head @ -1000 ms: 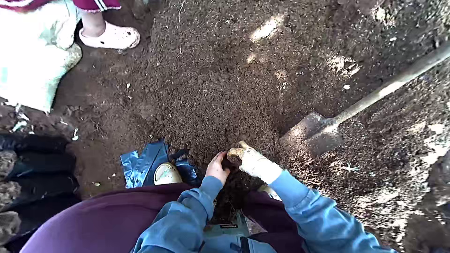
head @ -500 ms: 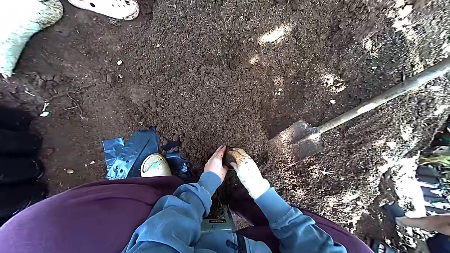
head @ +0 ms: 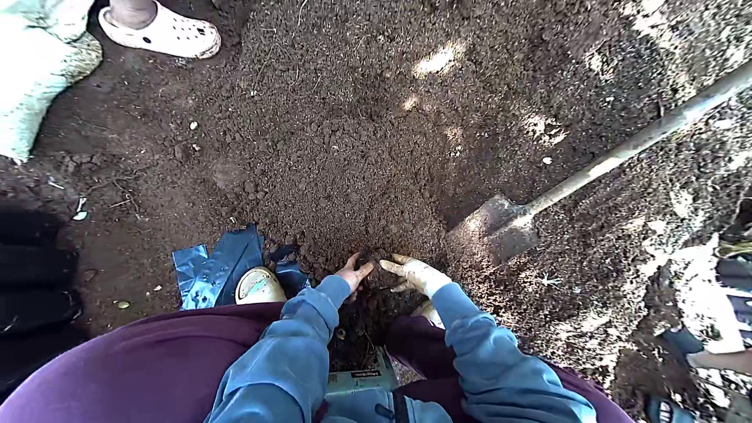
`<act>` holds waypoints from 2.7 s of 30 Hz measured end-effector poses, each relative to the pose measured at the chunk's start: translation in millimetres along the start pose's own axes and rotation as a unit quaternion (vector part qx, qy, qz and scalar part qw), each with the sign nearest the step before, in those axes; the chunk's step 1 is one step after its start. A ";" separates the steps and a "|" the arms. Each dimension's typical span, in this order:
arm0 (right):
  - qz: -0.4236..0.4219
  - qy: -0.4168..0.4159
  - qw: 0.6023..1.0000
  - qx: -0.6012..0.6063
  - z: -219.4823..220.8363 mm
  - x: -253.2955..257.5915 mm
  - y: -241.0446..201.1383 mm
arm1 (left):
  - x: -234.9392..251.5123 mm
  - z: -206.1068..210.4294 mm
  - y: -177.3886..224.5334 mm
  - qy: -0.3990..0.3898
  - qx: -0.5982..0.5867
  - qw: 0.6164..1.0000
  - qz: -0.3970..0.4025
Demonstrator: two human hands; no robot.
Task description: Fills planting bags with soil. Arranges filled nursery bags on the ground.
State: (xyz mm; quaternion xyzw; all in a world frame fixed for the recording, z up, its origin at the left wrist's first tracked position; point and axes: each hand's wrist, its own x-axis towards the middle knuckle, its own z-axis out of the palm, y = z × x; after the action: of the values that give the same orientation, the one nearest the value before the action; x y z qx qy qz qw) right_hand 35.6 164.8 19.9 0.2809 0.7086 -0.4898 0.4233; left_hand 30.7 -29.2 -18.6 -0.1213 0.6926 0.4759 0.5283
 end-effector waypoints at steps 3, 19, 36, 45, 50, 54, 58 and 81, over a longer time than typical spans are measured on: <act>-0.010 0.015 0.996 -0.091 3.6 2.9 -6.3 | 1.2 2.2 3.8 0.005 0.010 1.000 0.002; -0.052 -0.087 0.992 -0.079 -18.3 -2.2 13.2 | -12.5 9.4 -6.3 -0.003 -0.018 1.000 -0.016; -0.034 -0.042 0.943 -0.328 -8.3 5.9 -35.3 | -23.8 71.9 -17.8 0.145 -0.207 0.966 -0.050; -0.011 -0.078 0.853 -0.515 6.9 24.2 -82.5 | -14.8 85.8 9.0 0.153 -0.473 0.867 -0.038; -0.058 -0.072 0.805 -0.586 15.9 26.1 -74.4 | -9.3 88.3 19.8 0.171 -0.446 0.873 -0.094; -0.025 -0.104 0.859 -0.500 4.7 21.9 -74.5 | -5.4 93.6 13.2 0.182 -0.333 0.919 -0.108; -0.005 -0.117 0.857 -0.502 4.2 26.3 -83.3 | -0.2 95.7 7.2 0.185 -0.273 0.937 -0.114; -0.365 0.114 0.861 -0.335 -22.0 101.6 -105.8 | -16.9 55.5 5.3 0.091 -0.088 0.987 -0.094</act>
State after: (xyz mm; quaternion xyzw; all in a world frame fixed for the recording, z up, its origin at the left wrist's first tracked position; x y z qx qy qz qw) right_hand -106.7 145.3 -17.2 -0.1026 0.9251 -0.3065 0.1992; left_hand 68.3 11.6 -0.9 -0.2749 0.6789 0.4698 0.4928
